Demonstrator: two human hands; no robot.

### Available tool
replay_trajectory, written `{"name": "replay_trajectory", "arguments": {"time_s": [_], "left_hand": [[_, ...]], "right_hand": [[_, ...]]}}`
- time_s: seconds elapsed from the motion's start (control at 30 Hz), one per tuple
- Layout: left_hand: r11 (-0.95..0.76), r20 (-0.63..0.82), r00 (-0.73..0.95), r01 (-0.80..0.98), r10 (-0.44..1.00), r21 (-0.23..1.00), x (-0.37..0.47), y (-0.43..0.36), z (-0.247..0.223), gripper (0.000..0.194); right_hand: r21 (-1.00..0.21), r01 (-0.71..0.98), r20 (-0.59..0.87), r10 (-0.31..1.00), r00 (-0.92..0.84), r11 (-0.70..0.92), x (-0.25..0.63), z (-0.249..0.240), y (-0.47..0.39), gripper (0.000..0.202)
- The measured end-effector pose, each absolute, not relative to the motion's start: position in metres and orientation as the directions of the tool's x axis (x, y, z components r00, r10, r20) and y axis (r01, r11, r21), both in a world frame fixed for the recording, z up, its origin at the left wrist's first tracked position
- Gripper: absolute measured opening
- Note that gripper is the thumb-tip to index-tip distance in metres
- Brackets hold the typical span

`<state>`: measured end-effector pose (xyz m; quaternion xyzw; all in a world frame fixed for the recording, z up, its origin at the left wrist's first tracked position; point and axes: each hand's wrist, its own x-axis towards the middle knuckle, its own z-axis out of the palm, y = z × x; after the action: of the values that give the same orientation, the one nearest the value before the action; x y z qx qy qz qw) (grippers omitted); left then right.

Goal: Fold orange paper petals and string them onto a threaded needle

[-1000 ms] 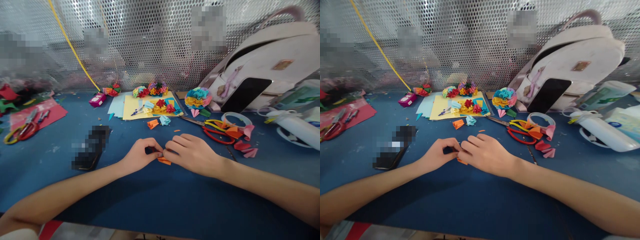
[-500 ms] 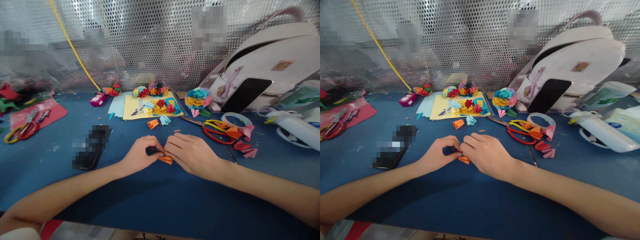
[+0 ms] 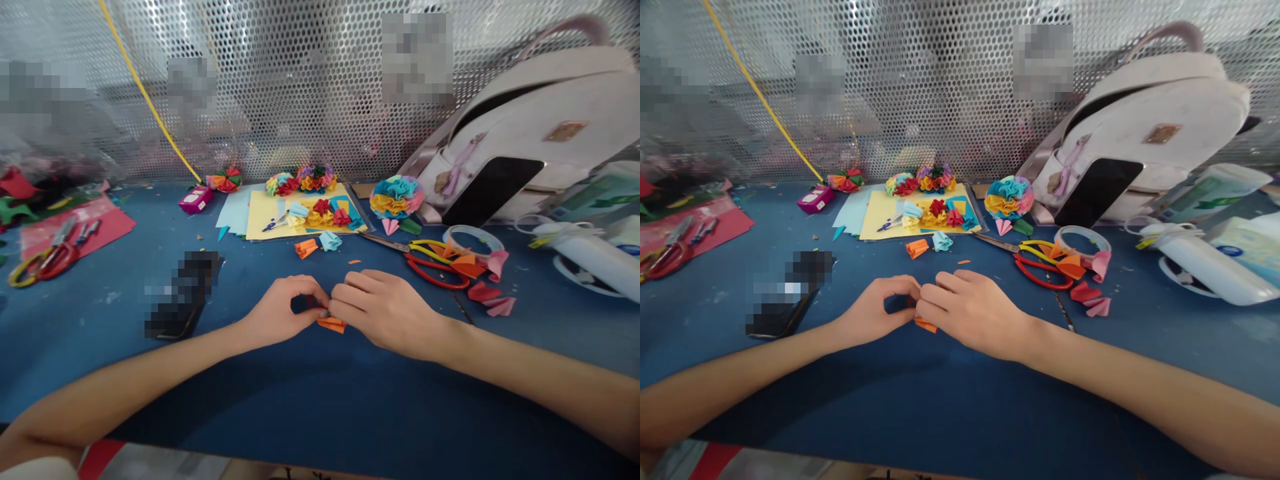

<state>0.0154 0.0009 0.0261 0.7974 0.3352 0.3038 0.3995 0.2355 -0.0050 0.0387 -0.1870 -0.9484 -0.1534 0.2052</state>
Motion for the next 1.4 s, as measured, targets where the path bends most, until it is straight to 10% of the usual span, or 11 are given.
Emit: {"name": "replay_trajectory", "arguments": {"time_s": [0.2, 0.4, 0.53, 0.7, 0.93, 1.1, 1.4], "left_hand": [[-0.424, 0.198, 0.615, 0.246, 0.763, 0.871, 0.014, 0.004, 0.025, 0.008], [-0.49, 0.282, 0.602, 0.211, 0.747, 0.846, 0.013, 0.005, 0.02, 0.007], [-0.52, 0.297, 0.611, 0.226, 0.734, 0.824, 0.012, 0.004, 0.016, 0.008], [-0.56, 0.312, 0.609, 0.27, 0.729, 0.783, 0.011, 0.006, 0.014, 0.014], [-0.538, 0.278, 0.601, 0.308, 0.75, 0.785, 0.01, 0.005, 0.016, 0.013], [-0.537, 0.267, 0.585, 0.354, 0.766, 0.766, 0.01, 0.004, 0.016, 0.017], [-0.496, 0.242, 0.557, 0.366, 0.794, 0.788, 0.01, 0.007, 0.015, 0.02]], "right_hand": [[0.135, 0.403, 0.51, 0.285, -0.811, 0.905, 0.241, 0.045, -0.002, 0.024], [-0.516, 0.31, 0.517, 0.579, -0.631, 0.799, 0.25, 0.053, 0.008, 0.022], [-0.694, 0.233, 0.526, 0.7, -0.483, 0.681, 0.251, 0.06, 0.009, 0.027], [-0.743, 0.21, 0.553, 0.76, -0.341, 0.635, 0.256, 0.066, 0.016, 0.042], [-0.569, 0.521, 0.184, 0.715, -0.674, 0.637, 0.254, 0.041, 0.028, 0.026], [-0.397, 0.562, 0.179, 0.662, -0.728, 0.726, 0.251, 0.032, 0.026, 0.014], [-0.501, 0.433, 0.297, 0.619, -0.728, 0.749, 0.25, 0.024, 0.023, 0.011]]}}
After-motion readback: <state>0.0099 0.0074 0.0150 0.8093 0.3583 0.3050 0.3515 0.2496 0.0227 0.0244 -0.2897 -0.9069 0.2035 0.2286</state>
